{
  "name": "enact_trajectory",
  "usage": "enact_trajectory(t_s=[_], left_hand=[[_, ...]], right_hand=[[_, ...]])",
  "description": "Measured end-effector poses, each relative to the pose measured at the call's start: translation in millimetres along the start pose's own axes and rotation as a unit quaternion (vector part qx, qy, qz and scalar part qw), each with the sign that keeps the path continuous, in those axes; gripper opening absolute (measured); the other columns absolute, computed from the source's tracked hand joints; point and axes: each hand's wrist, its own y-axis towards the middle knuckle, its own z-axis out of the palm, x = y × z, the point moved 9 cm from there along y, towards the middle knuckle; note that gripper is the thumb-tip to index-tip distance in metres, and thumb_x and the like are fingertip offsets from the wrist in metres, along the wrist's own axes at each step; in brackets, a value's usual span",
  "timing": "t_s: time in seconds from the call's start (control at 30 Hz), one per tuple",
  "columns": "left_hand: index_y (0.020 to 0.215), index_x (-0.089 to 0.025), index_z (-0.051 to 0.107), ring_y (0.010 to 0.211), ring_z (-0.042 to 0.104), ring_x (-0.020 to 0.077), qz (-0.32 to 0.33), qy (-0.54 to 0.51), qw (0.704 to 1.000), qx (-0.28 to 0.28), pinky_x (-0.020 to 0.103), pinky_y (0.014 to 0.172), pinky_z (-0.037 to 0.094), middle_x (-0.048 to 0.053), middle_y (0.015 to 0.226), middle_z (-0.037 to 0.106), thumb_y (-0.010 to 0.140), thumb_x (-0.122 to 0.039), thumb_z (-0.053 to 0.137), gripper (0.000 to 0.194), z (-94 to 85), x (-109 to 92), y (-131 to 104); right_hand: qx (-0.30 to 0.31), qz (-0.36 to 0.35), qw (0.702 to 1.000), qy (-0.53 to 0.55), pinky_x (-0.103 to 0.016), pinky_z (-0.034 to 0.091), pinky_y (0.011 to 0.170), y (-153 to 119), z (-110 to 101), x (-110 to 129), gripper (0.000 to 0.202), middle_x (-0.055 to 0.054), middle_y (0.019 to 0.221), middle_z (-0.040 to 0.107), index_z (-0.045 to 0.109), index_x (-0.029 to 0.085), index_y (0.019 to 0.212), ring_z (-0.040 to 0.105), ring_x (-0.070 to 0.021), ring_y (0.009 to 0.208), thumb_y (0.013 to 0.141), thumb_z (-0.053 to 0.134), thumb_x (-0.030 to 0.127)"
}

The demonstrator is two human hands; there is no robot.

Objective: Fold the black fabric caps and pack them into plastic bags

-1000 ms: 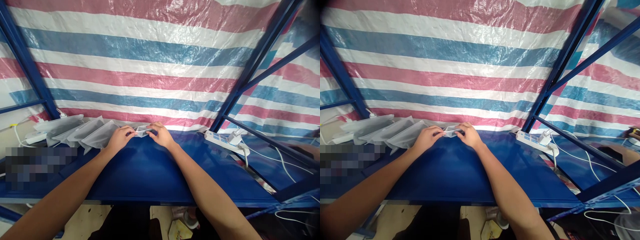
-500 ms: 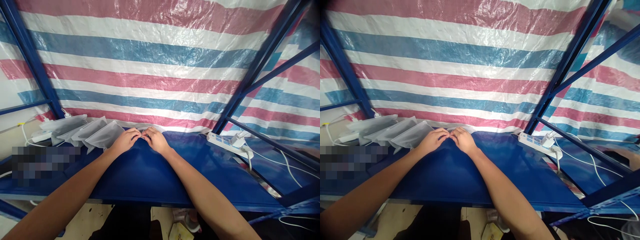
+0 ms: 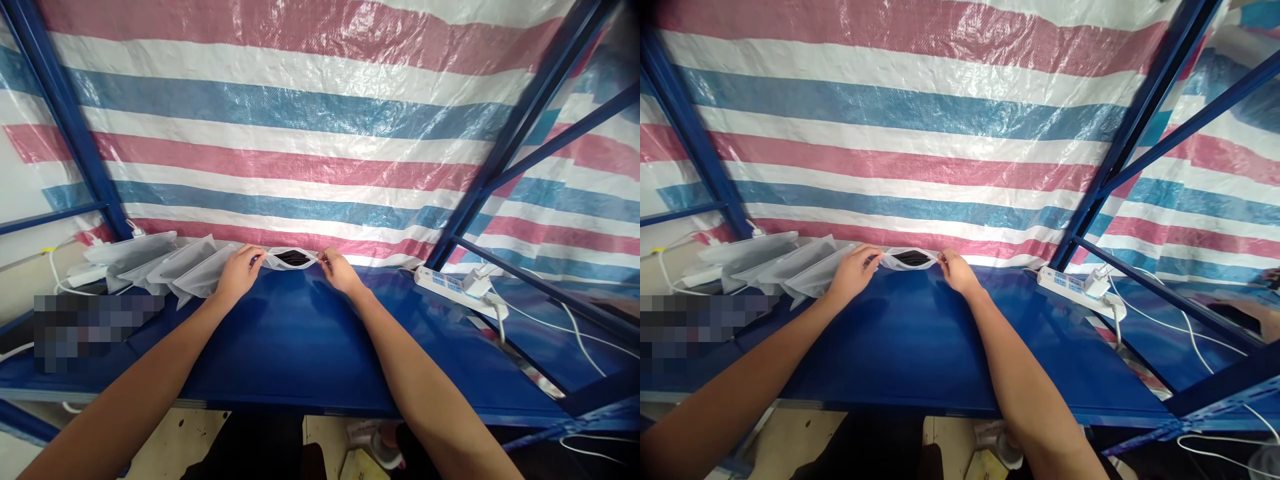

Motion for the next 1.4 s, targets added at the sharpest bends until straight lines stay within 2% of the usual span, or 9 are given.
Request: enact_trajectory(t_s=[0.17,0.43,0.7,0.87,1.07,1.13,1.23,1.3,1.4], left_hand=[[0.11,-0.025,0.082,0.11,0.076,0.0254,0.019,-0.02,0.996,0.08,0.036,0.091,0.062,0.007,0.13,0.078,0.11,-0.04,0.057,0.029,20.3,-9.2,-5.2],[0.112,-0.025,0.083,0.113,0.076,0.0262,0.043,-0.035,0.996,0.071,0.04,0.103,0.061,0.007,0.125,0.08,0.11,-0.037,0.057,0.029,21.3,-16.7,-6.4],[0.119,-0.028,0.082,0.12,0.075,0.0241,0.143,-0.096,0.977,0.126,0.04,0.109,0.059,0.005,0.127,0.079,0.115,-0.033,0.051,0.032,40.9,-53.0,-19.3],[0.122,-0.028,0.08,0.132,0.07,0.0257,0.163,-0.115,0.978,0.065,0.043,0.119,0.053,0.006,0.133,0.077,0.113,-0.037,0.059,0.025,25.5,-77.1,-18.6],[0.172,-0.026,0.034,0.16,0.044,0.0336,-0.044,-0.128,0.987,-0.083,0.052,0.128,0.043,0.018,0.176,0.038,0.105,-0.057,0.068,0.082,9.0,-28.0,-14.0],[0.165,-0.024,0.047,0.149,0.058,0.0332,-0.13,-0.176,0.975,-0.044,0.046,0.117,0.053,0.017,0.166,0.054,0.106,-0.064,0.061,0.073,25.6,-2.6,-15.8],[0.123,-0.02,0.078,0.109,0.077,0.0321,-0.216,-0.2,0.954,0.051,0.037,0.09,0.061,0.011,0.114,0.082,0.105,-0.072,0.051,0.061,52.3,21.8,-21.1],[0.104,-0.019,0.081,0.093,0.077,0.0314,-0.242,-0.197,0.948,0.056,0.035,0.079,0.06,0.009,0.094,0.082,0.101,-0.075,0.052,0.063,55.5,29.5,-23.0],[0.102,-0.018,0.081,0.089,0.076,0.0303,-0.27,-0.261,0.927,0.019,0.035,0.077,0.06,0.01,0.094,0.083,0.096,-0.077,0.057,0.064,53.2,32.1,-24.2]], right_hand=[[0.0,0.009,1.0,0.023,-0.036,0.054,0.09,1.5,10.6,12.9,0.012,-0.011,0.106,0.071,0.064,0.018,0.112,0.069,-0.0236,0.096,0.106,0.053,0.018],[0.001,-0.086,0.994,-0.063,-0.051,0.052,0.115,-0.1,14.3,53.0,0.032,-0.015,0.146,0.059,0.073,0.025,0.137,0.058,-0.0319,0.134,0.109,0.058,0.023],[0.034,-0.04,0.989,-0.139,-0.066,0.04,0.127,0.5,40.3,63.0,0.055,-0.022,0.175,0.032,0.07,0.015,0.141,0.031,-0.0454,0.16,0.087,0.083,0.014],[0.003,-0.001,0.996,-0.085,-0.053,0.053,0.115,2.0,31.1,60.5,0.038,-0.017,0.156,0.058,0.075,0.02,0.131,0.058,-0.0369,0.14,0.094,0.076,0.021],[-0.044,0.085,0.966,0.242,-0.04,0.06,0.092,6.8,25.8,39.9,0.026,-0.007,0.108,0.079,0.081,0.021,0.106,0.074,-0.027,0.1,0.09,0.082,0.041],[-0.018,0.14,0.921,0.363,-0.039,0.06,0.09,5.3,38.3,32.4,0.032,-0.006,0.102,0.081,0.083,0.021,0.103,0.075,-0.0258,0.095,0.087,0.085,0.048],[0.038,0.211,0.862,0.46,-0.036,0.061,0.081,-0.6,57.9,30.6,0.037,-0.005,0.089,0.08,0.084,0.02,0.097,0.074,-0.0222,0.082,0.081,0.09,0.053],[0.06,0.242,0.841,0.48,-0.032,0.059,0.071,-4.4,64.1,31.6,0.039,-0.005,0.084,0.08,0.085,0.019,0.094,0.072,-0.0203,0.075,0.077,0.094,0.053],[0.066,0.268,0.823,0.497,-0.03,0.059,0.065,-6.5,65.3,32.8,0.043,-0.007,0.086,0.081,0.086,0.018,0.095,0.073,-0.0207,0.073,0.071,0.099,0.052]])
